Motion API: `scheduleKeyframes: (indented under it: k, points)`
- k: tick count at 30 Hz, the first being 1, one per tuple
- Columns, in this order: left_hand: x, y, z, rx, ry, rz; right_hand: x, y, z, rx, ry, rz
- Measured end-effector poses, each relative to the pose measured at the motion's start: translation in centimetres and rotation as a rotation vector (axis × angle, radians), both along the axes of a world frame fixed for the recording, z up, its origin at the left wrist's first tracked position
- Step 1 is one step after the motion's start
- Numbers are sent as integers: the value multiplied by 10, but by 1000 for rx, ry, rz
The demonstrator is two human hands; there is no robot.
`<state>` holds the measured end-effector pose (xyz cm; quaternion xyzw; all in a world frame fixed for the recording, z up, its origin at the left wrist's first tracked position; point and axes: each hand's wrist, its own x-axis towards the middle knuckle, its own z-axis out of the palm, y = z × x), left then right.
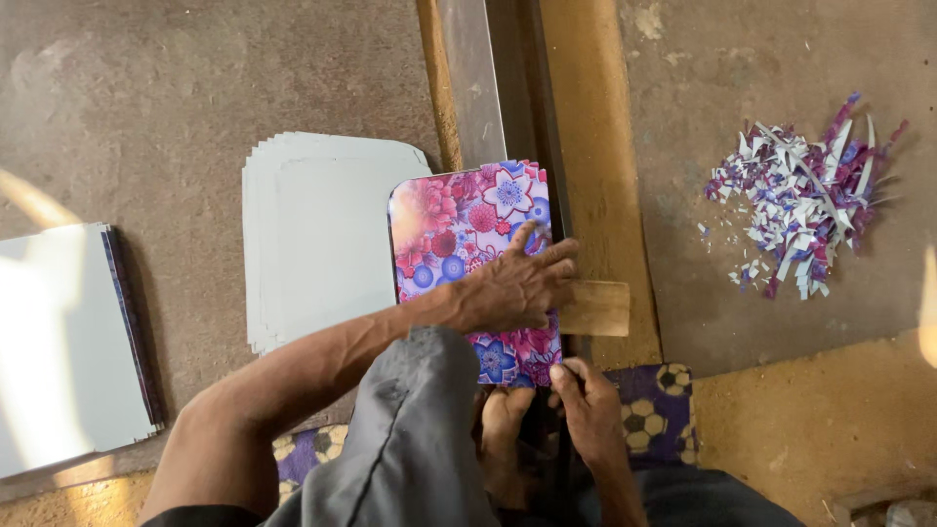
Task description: The person sits on the floor and uses a wooden mallet to strike a metal blade, trimming the edges of stacked white paper sheets. They repeatedly align the stack and strike the blade to remove excess material, then handle a patterned sheet and trim its edges in the same manner.
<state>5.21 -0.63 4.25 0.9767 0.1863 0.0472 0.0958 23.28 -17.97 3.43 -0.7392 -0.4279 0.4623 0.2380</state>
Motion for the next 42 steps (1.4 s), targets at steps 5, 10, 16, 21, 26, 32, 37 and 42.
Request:
scheduleKeyframes:
  k: [5,10,16,21,26,32,37,42]
  points:
    - [-4,10,2,-217,164,70,-6,6,1,2,-96,62]
    - [-12,5,-7,-298,34,114,-14,5,4,117,-151,142]
    - [-11,2,-8,-251,69,102,-16,6,11,40,-242,172]
    - [-14,-2,-6,-211,131,74,-17,-8,16,265,-376,236]
    - [-13,-2,-5,-212,136,82,-4,-36,11,214,-397,18]
    - [-16,-2,-7,-179,83,78,16,-62,-18,-108,125,-160]
    - [-20,-1,-11,-114,42,24,46,-91,-15,43,-240,-38]
    - [-22,-2,-14,-102,37,13,64,-120,15,303,-396,90]
